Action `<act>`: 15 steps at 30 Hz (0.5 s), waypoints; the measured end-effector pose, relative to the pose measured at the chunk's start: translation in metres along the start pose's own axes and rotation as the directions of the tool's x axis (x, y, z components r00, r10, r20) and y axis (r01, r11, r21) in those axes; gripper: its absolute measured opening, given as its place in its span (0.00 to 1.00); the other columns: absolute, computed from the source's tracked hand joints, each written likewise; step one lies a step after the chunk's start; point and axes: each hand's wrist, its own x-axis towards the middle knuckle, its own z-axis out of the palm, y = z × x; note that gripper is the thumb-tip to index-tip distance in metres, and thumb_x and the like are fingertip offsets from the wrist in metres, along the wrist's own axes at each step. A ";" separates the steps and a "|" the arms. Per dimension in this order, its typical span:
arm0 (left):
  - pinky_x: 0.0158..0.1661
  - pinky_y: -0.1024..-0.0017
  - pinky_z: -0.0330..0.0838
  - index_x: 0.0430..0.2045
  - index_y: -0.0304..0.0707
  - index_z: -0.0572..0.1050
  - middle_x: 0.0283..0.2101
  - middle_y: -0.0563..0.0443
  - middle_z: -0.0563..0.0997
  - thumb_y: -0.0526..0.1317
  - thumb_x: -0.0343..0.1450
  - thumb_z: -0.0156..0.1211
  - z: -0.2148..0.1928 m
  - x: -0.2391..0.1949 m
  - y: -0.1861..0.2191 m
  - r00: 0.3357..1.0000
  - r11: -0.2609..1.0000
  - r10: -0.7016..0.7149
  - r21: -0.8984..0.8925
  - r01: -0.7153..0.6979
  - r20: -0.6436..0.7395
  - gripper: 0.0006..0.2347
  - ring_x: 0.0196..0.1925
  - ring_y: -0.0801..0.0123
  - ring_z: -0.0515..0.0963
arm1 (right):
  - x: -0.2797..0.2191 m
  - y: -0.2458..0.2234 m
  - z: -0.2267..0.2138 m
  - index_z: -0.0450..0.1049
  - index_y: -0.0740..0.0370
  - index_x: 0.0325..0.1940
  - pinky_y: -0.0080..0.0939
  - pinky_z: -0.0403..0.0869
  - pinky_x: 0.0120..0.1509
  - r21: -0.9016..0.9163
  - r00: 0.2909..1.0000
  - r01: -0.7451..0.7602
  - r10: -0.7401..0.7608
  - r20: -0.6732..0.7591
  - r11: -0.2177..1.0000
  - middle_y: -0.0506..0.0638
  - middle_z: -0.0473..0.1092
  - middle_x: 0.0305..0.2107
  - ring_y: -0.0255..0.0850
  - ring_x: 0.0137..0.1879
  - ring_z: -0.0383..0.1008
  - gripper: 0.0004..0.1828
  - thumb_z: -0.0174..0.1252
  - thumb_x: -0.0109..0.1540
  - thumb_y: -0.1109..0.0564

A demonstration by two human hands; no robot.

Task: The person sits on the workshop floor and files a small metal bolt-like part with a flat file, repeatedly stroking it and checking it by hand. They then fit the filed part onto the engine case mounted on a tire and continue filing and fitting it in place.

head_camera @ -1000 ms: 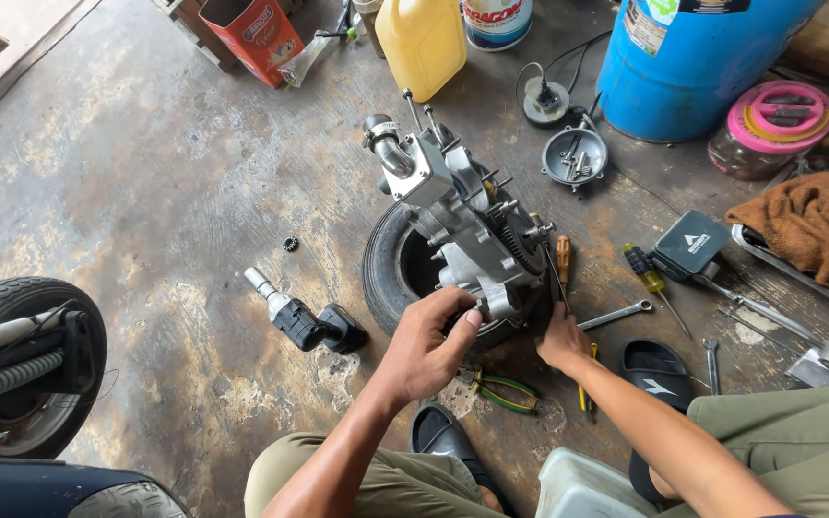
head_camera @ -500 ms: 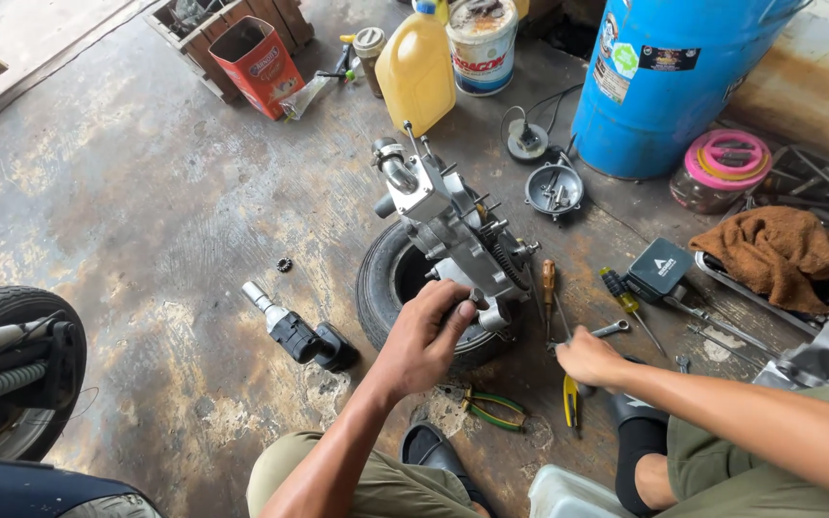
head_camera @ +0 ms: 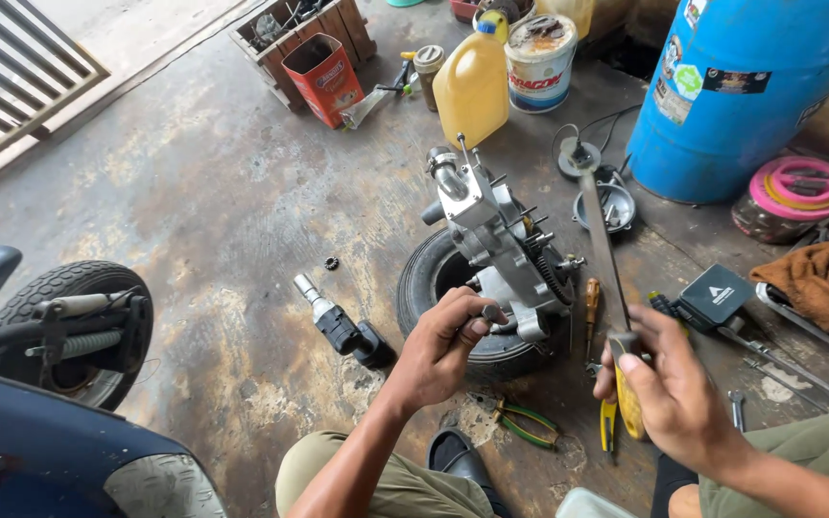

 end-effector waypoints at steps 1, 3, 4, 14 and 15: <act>0.35 0.72 0.61 0.40 0.35 0.78 0.36 0.53 0.74 0.33 0.76 0.50 0.001 -0.003 -0.002 1.000 1.000 -0.007 0.008 0.007 0.002 0.07 0.32 0.70 0.67 | 0.007 -0.018 0.006 0.54 0.61 0.72 0.41 0.82 0.39 0.011 1.000 -0.001 0.001 0.002 1.000 0.54 0.72 0.35 0.43 0.32 0.80 0.31 0.44 0.63 0.61; 0.35 0.73 0.61 0.40 0.35 0.78 0.34 0.54 0.73 0.40 0.78 0.49 0.004 -0.011 -0.005 0.999 0.998 -0.018 -0.063 0.016 -0.045 0.10 0.32 0.71 0.67 | 0.021 -0.053 0.016 0.53 0.60 0.74 0.36 0.77 0.37 0.047 0.996 0.046 -0.050 0.080 0.998 0.53 0.69 0.37 0.38 0.31 0.73 0.35 0.45 0.61 0.64; 0.35 0.73 0.61 0.40 0.35 0.78 0.34 0.54 0.73 0.40 0.78 0.49 0.007 -0.017 -0.007 0.999 0.998 -0.026 -0.058 0.024 -0.042 0.10 0.32 0.71 0.67 | 0.024 -0.059 0.022 0.53 0.60 0.74 0.36 0.77 0.37 0.055 0.996 0.041 -0.046 0.082 0.998 0.53 0.69 0.37 0.38 0.31 0.73 0.35 0.45 0.61 0.64; 0.37 0.78 0.58 0.44 0.31 0.73 0.32 0.55 0.70 0.35 0.76 0.42 0.020 -0.060 -0.032 0.883 0.822 -0.383 -0.537 0.191 -0.273 0.11 0.33 0.77 0.64 | 0.040 -0.061 0.061 0.61 0.55 0.72 0.38 0.75 0.58 -0.195 0.955 0.060 0.000 0.297 0.979 0.49 0.73 0.58 0.37 0.52 0.78 0.35 0.52 0.59 0.61; 0.36 0.78 0.58 0.48 0.30 0.70 0.31 0.56 0.67 0.34 0.75 0.42 0.023 -0.062 -0.039 0.878 0.811 -0.366 -0.568 0.140 -0.307 0.11 0.31 0.77 0.62 | 0.041 -0.056 0.063 0.61 0.55 0.71 0.39 0.75 0.58 -0.203 0.943 0.082 -0.010 0.333 0.976 0.49 0.72 0.58 0.37 0.53 0.77 0.35 0.53 0.58 0.62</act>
